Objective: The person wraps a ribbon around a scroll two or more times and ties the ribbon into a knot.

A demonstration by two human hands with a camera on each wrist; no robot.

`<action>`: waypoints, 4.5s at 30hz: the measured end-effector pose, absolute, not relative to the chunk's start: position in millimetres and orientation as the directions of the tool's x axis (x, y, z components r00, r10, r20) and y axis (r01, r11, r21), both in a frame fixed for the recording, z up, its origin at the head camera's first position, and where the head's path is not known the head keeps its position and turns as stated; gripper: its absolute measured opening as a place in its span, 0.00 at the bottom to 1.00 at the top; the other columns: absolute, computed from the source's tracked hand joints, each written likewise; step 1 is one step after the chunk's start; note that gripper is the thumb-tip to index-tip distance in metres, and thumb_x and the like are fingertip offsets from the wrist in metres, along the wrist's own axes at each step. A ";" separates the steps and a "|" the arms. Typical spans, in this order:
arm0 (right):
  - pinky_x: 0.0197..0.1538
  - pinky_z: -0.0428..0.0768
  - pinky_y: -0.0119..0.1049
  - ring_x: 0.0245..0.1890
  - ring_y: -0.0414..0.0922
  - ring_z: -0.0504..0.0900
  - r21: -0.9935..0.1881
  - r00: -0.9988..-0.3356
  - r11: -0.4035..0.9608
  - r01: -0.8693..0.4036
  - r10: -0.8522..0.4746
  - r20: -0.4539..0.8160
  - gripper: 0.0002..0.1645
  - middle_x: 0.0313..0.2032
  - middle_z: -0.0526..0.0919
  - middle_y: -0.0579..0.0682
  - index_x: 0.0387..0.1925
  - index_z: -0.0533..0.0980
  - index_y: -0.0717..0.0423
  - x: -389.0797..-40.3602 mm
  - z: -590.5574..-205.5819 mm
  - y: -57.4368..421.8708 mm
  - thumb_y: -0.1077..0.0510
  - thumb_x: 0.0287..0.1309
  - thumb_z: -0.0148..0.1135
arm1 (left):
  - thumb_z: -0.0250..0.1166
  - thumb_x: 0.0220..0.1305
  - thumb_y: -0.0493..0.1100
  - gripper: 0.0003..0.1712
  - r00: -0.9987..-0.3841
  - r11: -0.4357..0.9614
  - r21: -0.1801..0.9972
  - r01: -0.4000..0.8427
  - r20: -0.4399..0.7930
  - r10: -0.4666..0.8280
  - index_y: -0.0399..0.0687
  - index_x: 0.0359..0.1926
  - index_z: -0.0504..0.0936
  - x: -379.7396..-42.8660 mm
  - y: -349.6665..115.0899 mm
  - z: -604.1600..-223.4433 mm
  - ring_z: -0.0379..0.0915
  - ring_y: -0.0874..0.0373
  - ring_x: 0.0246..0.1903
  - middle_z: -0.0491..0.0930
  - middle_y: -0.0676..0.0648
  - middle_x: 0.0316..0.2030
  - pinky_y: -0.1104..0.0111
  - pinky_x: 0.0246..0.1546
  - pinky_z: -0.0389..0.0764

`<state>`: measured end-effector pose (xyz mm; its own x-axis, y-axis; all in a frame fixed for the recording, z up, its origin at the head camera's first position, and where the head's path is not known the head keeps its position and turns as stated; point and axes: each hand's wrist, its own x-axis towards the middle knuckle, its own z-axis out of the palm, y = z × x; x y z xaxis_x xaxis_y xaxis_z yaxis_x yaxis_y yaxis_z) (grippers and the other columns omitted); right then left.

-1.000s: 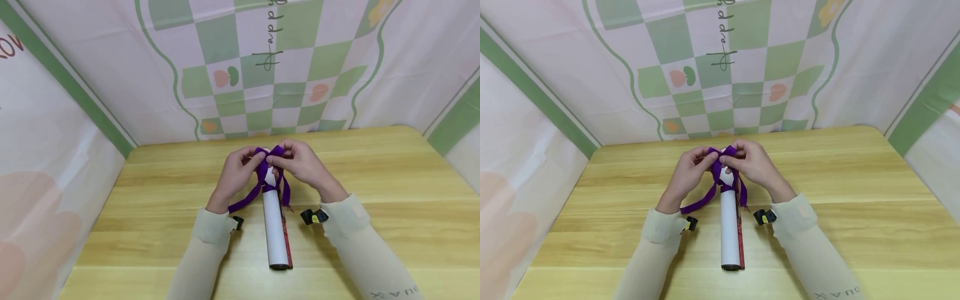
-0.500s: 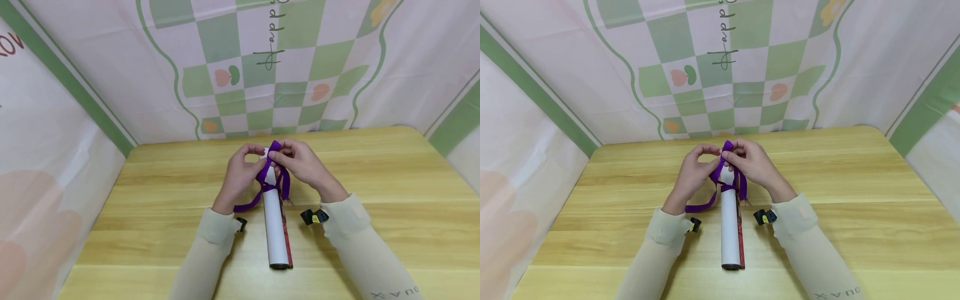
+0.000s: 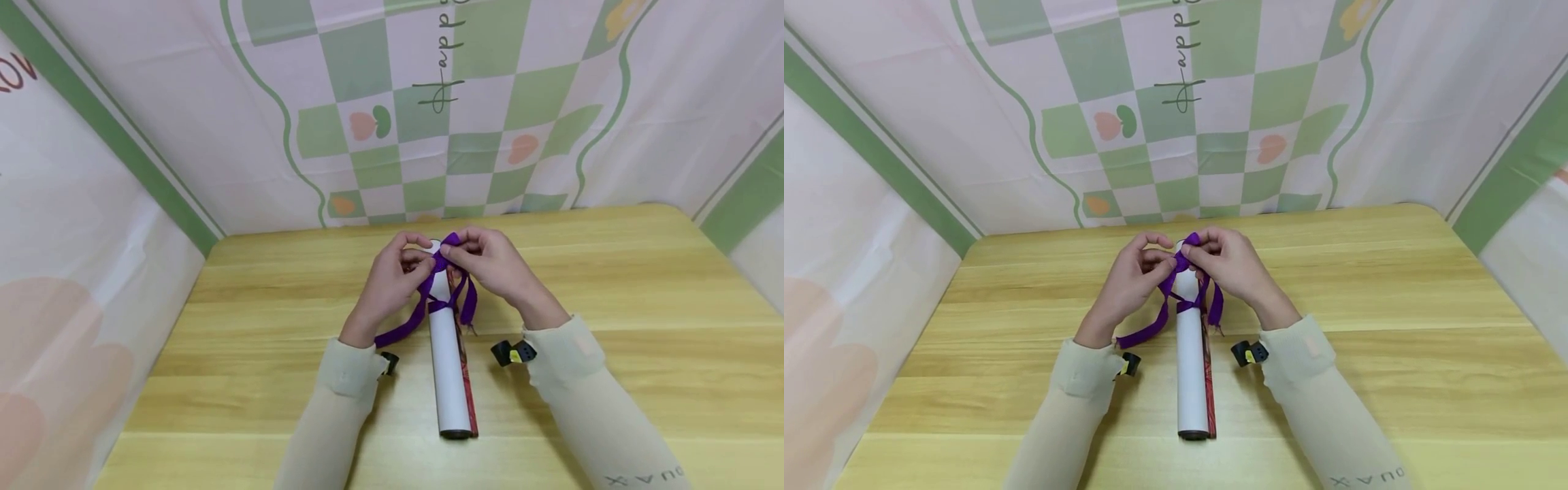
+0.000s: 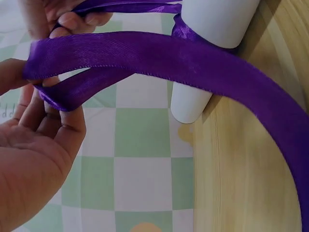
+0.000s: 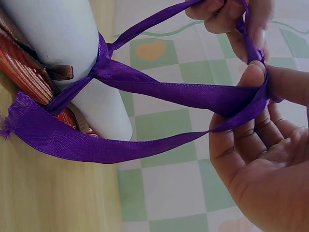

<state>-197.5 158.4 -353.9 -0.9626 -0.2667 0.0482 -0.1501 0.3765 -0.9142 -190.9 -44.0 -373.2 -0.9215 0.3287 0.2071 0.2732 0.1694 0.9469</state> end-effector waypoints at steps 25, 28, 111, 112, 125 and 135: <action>0.37 0.76 0.34 0.31 0.42 0.77 -0.848 -0.963 0.499 -0.177 -0.264 0.045 0.20 0.36 0.87 0.52 0.45 0.83 0.59 -197.3 -355.5 159.3 0.47 0.78 0.58 | 0.63 0.78 0.42 0.12 -0.933 0.283 0.911 0.299 0.216 0.289 0.40 0.52 0.87 -192.1 -47.8 -371.1 0.77 0.62 0.37 0.89 0.42 0.44 0.74 0.39 0.78; 0.40 0.78 0.36 0.34 0.44 0.78 -0.848 -0.964 0.498 -0.179 -0.261 0.049 0.21 0.36 0.85 0.52 0.44 0.83 0.59 -197.2 -355.9 160.6 0.46 0.79 0.57 | 0.62 0.79 0.45 0.13 -0.940 0.311 0.902 0.300 0.224 0.258 0.40 0.51 0.86 -193.0 -49.8 -371.2 0.77 0.58 0.39 0.86 0.43 0.44 0.70 0.42 0.79; 0.29 0.68 0.29 0.22 0.37 0.67 -0.608 -0.798 0.794 0.011 -0.360 -0.484 0.17 0.23 0.70 0.41 0.37 0.82 0.61 -223.5 -391.3 283.3 0.55 0.78 0.55 | 0.64 0.77 0.44 0.11 -0.854 0.868 0.495 -0.036 -0.466 0.230 0.45 0.41 0.90 -204.8 -157.7 -384.3 0.67 0.59 0.32 0.77 0.53 0.28 0.69 0.34 0.67; 0.29 0.67 0.29 0.21 0.37 0.67 -0.606 -0.799 0.795 0.001 -0.363 -0.479 0.17 0.23 0.70 0.41 0.37 0.82 0.61 -223.6 -391.5 283.4 0.55 0.78 0.55 | 0.64 0.76 0.44 0.11 -0.856 0.873 0.487 -0.033 -0.465 0.227 0.45 0.41 0.90 -204.8 -156.9 -385.1 0.67 0.59 0.32 0.77 0.53 0.28 0.69 0.34 0.68; 0.33 0.67 0.33 0.23 0.39 0.67 -0.583 -0.851 0.809 -0.081 -0.360 -0.383 0.19 0.22 0.68 0.41 0.28 0.75 0.55 -221.7 -393.2 280.4 0.52 0.77 0.56 | 0.66 0.75 0.45 0.11 -0.890 0.842 0.535 -0.072 -0.416 0.188 0.45 0.36 0.87 -204.0 -141.4 -386.9 0.68 0.57 0.31 0.80 0.49 0.31 0.68 0.32 0.69; 0.49 0.77 0.47 0.43 0.54 0.80 -0.547 -0.913 0.829 -0.119 -0.307 -0.267 0.21 0.42 0.86 0.60 0.50 0.82 0.67 -222.4 -395.1 280.3 0.50 0.74 0.62 | 0.65 0.76 0.48 0.15 -0.916 0.819 0.566 -0.098 -0.372 0.147 0.47 0.56 0.84 -203.5 -139.2 -385.2 0.79 0.49 0.51 0.84 0.43 0.53 0.56 0.52 0.82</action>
<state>-222.4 280.3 -395.1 -0.9134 -0.3072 -0.2669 -0.1190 0.8288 -0.5467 -203.5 -139.2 -385.2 -0.9163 0.1474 -0.3723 -0.0982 0.8186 0.5660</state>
